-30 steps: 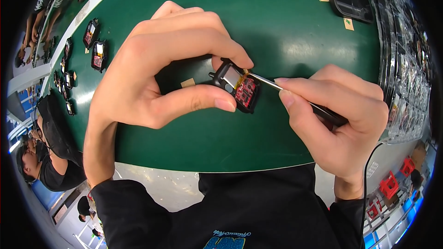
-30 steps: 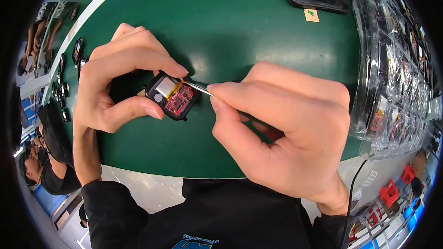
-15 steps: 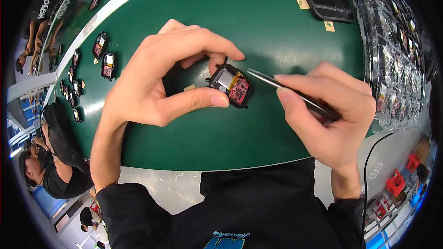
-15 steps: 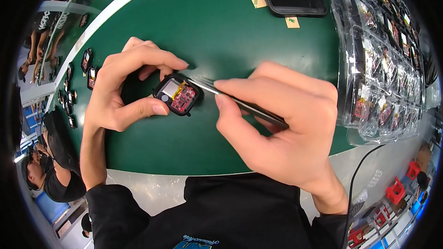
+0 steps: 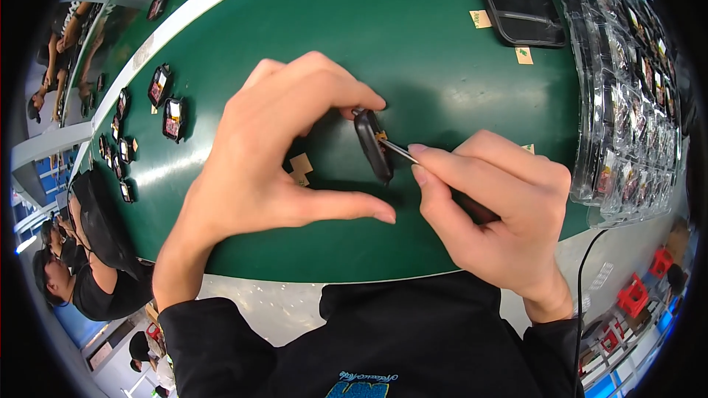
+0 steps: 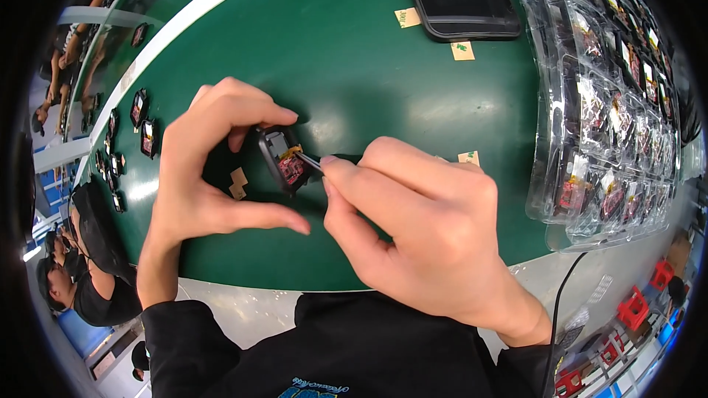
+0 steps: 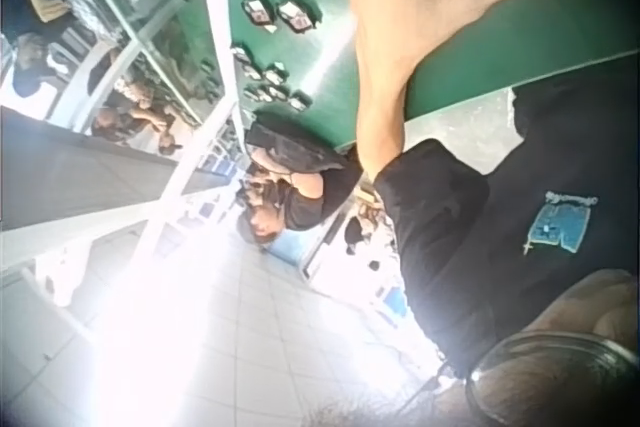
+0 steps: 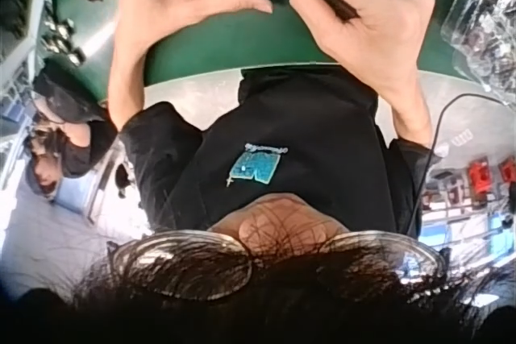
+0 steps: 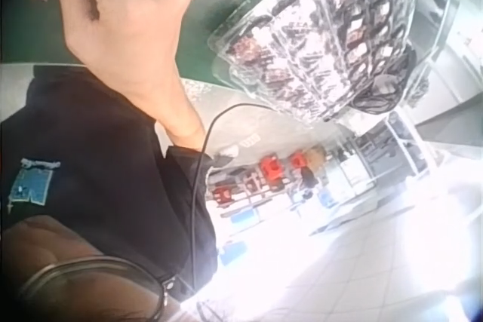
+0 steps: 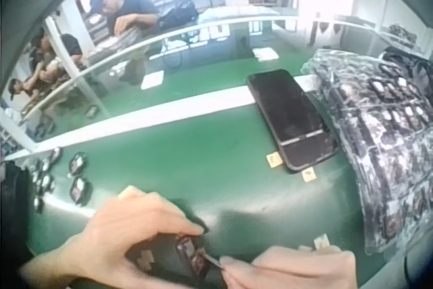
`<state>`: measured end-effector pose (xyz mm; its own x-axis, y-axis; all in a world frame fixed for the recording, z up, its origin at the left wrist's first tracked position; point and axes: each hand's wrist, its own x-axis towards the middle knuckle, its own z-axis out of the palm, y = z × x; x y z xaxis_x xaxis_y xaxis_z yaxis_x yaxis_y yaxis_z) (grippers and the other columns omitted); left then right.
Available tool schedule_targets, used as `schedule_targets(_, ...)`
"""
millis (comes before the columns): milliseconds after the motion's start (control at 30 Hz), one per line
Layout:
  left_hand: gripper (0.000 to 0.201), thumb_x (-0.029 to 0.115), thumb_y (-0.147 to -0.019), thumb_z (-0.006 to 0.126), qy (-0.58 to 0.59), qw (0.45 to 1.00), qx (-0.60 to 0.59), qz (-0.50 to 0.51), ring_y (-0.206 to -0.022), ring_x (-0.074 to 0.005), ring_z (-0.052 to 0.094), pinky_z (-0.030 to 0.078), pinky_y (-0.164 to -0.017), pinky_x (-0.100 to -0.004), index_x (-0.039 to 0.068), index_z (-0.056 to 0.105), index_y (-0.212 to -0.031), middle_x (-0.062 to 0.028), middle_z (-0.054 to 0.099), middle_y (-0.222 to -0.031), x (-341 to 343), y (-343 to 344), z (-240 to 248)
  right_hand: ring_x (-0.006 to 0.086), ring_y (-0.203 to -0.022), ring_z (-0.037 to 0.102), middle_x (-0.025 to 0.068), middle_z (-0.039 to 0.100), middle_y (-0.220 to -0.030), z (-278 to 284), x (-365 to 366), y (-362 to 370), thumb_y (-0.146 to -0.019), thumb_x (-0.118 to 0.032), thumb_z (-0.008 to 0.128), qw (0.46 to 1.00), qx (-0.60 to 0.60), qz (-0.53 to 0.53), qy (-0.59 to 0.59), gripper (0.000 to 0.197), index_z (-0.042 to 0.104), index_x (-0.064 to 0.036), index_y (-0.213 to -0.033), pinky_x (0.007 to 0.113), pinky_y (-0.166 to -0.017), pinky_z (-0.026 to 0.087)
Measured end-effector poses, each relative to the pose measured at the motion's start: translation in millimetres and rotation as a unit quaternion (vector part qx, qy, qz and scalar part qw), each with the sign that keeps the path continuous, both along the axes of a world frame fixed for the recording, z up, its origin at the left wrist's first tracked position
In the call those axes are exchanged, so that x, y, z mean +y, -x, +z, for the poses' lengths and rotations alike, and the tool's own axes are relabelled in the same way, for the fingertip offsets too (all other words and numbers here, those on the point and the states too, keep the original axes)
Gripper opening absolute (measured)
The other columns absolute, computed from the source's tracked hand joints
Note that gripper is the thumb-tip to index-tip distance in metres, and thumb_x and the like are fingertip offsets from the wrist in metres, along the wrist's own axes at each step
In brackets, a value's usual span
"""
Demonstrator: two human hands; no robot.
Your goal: Assembling the internal components of smartwatches at a factory workstation using tweezers.
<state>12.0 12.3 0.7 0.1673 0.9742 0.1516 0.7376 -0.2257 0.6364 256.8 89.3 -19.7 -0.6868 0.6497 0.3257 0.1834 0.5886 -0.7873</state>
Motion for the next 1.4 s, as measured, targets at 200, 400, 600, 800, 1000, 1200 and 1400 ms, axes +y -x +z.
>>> schedule_targets(200,0.065,0.027,-0.062,0.103,-0.034,0.999,0.028,-0.006,-0.086,-0.0191,0.061,0.039,-0.072,-0.0317,0.005,0.079,-0.119,-0.0054,0.072,-0.100,0.1,-2.6,-4.9,0.0083,-0.052,0.054,0.0046,0.067,-0.072,-0.9,2.4,-0.9,-0.080,0.012,0.081,1.000,0.022,-0.004,0.019,0.026,0.085,0.0030,-0.103,0.025,-0.047,0.037)
schedule_targets(400,0.070,0.035,-0.062,0.104,-0.018,0.998,0.039,-0.042,-0.089,-0.0227,0.064,0.040,-0.077,-0.0330,0.004,0.080,-0.120,-0.0082,0.073,-0.102,4.9,3.5,-3.6,0.0082,-0.050,0.054,0.0042,0.065,-0.069,-2.3,4.5,-1.0,-0.078,0.012,0.081,1.000,0.021,-0.002,0.021,0.024,0.085,0.0032,-0.100,0.024,-0.046,0.037)
schedule_targets(600,0.071,0.036,-0.063,0.103,0.013,0.998,0.041,-0.034,-0.092,-0.0249,0.066,0.042,-0.085,-0.0362,0.003,0.080,-0.121,-0.0096,0.074,-0.104,3.6,5.2,0.4,0.0078,-0.050,0.054,0.0040,0.065,-0.068,-0.4,5.5,-0.1,-0.076,0.012,0.080,0.999,0.024,-0.001,0.027,0.023,0.085,0.0032,-0.097,0.024,-0.046,0.037)
schedule_targets(800,0.071,0.036,-0.064,0.103,0.000,0.997,0.047,-0.054,-0.093,-0.0254,0.067,0.042,-0.085,-0.0359,0.002,0.079,-0.122,-0.0102,0.074,-0.103,5.7,5.4,-0.5,0.0077,-0.051,0.055,0.0045,0.066,-0.068,1.0,6.6,-2.6,-0.078,0.012,0.079,0.998,0.016,0.014,0.058,0.022,0.085,0.0033,-0.097,0.023,-0.047,0.037)
schedule_targets(1000,0.071,0.034,-0.061,0.103,0.006,0.998,0.047,-0.049,-0.089,-0.0219,0.063,0.040,-0.078,-0.0338,0.003,0.080,-0.121,-0.0088,0.072,-0.105,4.6,7.4,-0.6,0.0081,-0.052,0.054,0.0051,0.066,-0.068,-2.0,6.9,-1.7,-0.078,0.012,0.079,0.999,0.030,0.005,0.041,0.023,0.085,0.0032,-0.098,0.024,-0.047,0.036)
schedule_targets(1200,0.073,0.035,-0.059,0.102,-0.001,0.997,0.044,-0.057,-0.087,-0.0194,0.059,0.037,-0.074,-0.0316,0.003,0.081,-0.120,-0.0081,0.071,-0.106,6.0,8.4,-2.0,0.0077,-0.052,0.053,0.0044,0.065,-0.067,-1.4,7.1,-4.4,-0.078,0.011,0.080,0.999,0.026,0.009,0.025,0.022,0.085,0.0033,-0.098,0.024,-0.047,0.034)
schedule_targets(1400,0.073,0.035,-0.058,0.102,0.007,0.998,0.045,-0.054,-0.086,-0.0184,0.058,0.036,-0.073,-0.0312,0.003,0.081,-0.120,-0.0075,0.071,-0.106,5.2,9.9,-1.5,0.0078,-0.051,0.053,0.0040,0.065,-0.067,-1.9,6.2,-2.8,-0.078,0.011,0.079,0.999,0.026,0.008,0.039,0.022,0.085,0.0032,-0.098,0.024,-0.047,0.034)
